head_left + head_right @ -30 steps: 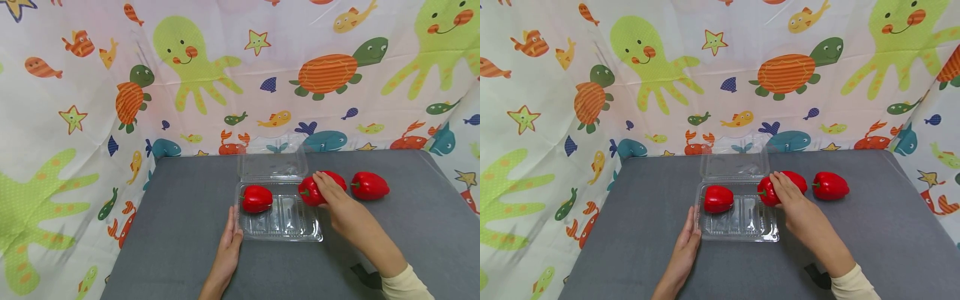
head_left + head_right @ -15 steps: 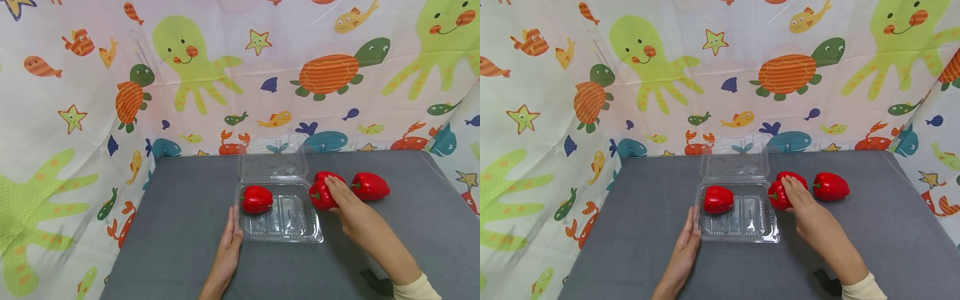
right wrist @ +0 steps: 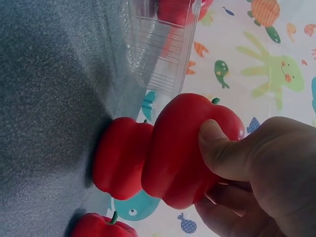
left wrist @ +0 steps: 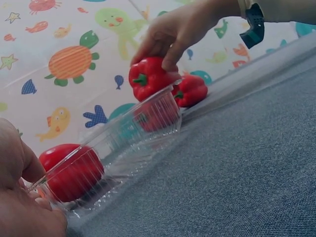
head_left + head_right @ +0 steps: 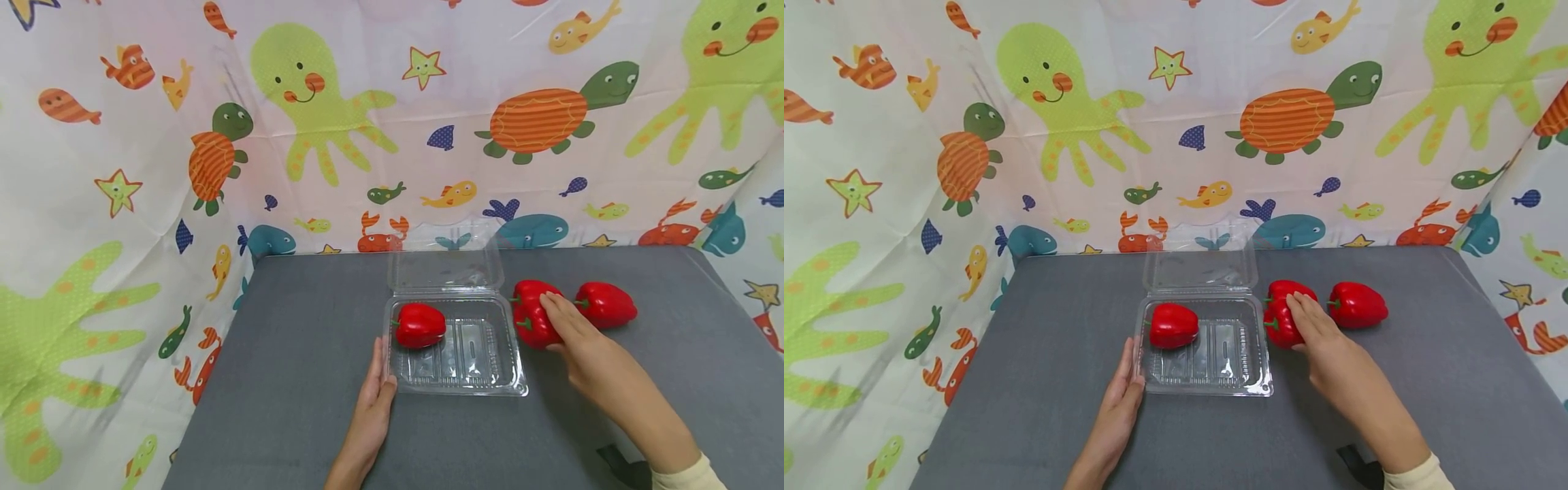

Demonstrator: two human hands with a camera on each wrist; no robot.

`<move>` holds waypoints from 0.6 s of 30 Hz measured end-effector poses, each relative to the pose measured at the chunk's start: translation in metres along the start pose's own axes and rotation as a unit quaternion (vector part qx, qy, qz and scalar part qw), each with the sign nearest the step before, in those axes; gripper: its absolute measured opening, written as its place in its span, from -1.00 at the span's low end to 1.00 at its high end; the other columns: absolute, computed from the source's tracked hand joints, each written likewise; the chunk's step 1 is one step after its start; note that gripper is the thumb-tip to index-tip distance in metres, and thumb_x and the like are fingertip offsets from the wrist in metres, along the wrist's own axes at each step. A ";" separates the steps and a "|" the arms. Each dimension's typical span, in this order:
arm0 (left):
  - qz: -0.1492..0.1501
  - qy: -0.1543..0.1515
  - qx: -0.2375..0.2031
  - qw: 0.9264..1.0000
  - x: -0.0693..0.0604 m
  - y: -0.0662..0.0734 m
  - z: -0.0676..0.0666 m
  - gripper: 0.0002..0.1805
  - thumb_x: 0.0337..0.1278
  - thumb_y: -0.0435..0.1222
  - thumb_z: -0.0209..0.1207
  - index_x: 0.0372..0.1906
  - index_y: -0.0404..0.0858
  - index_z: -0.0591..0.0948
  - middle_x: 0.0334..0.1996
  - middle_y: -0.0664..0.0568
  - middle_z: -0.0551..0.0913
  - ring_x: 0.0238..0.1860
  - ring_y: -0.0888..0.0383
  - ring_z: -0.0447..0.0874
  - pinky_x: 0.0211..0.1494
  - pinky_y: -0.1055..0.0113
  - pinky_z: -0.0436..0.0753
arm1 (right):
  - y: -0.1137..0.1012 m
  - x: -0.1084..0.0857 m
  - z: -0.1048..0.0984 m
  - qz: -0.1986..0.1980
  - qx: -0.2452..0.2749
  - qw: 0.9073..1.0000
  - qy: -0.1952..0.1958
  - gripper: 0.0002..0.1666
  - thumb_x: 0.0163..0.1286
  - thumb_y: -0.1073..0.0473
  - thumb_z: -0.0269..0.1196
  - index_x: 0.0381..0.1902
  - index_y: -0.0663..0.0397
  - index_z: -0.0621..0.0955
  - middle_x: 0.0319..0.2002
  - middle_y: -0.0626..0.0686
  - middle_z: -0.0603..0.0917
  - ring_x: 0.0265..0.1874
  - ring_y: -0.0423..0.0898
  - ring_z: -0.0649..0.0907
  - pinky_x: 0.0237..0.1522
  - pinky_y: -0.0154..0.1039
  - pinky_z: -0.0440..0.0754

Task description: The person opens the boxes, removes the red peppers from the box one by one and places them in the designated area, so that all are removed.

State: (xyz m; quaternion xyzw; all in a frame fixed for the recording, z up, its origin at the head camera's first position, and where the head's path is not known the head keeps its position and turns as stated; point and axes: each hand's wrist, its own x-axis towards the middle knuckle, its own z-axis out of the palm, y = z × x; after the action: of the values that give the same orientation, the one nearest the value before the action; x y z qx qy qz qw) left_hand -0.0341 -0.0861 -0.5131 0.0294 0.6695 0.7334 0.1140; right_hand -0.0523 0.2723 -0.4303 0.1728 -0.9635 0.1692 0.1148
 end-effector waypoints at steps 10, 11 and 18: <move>0.025 -0.006 -0.009 1.000 -0.001 -0.002 -0.001 -0.21 0.69 -0.45 -0.20 0.75 -0.05 -0.26 0.74 0.21 -0.21 0.72 0.16 -0.33 0.52 0.66 0.03 | 0.005 -0.004 0.003 0.015 0.004 1.000 -0.013 0.29 -0.01 0.37 0.67 0.64 0.17 0.27 0.48 0.40 0.43 0.35 0.46 0.48 -0.08 0.32 0.72; 0.025 -0.005 -0.009 1.000 -0.001 -0.002 0.000 -0.21 0.69 -0.45 -0.19 0.75 -0.04 -0.25 0.74 0.21 -0.21 0.72 0.16 -0.33 0.52 0.66 0.04 | 0.005 -0.004 0.004 0.016 0.005 1.000 -0.014 0.28 0.00 0.37 0.67 0.64 0.18 0.27 0.47 0.41 0.43 0.35 0.46 0.49 -0.08 0.32 0.72; 0.009 -0.004 -0.006 1.000 -0.001 0.000 0.000 -0.20 0.69 -0.43 -0.18 0.75 -0.02 -0.26 0.73 0.27 -0.21 0.71 0.22 -0.33 0.53 0.63 0.03 | 0.007 -0.006 0.005 0.021 0.006 0.999 -0.023 0.21 0.02 0.36 0.66 0.60 0.24 0.32 0.46 0.42 0.44 0.35 0.47 0.50 -0.04 0.30 0.71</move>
State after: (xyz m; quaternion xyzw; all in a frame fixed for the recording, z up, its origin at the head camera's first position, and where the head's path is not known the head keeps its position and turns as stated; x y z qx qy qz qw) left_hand -0.0335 -0.0859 -0.5126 0.0373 0.6642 0.7385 0.1103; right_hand -0.0499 0.2786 -0.4383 0.1569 -0.9683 0.1731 0.0881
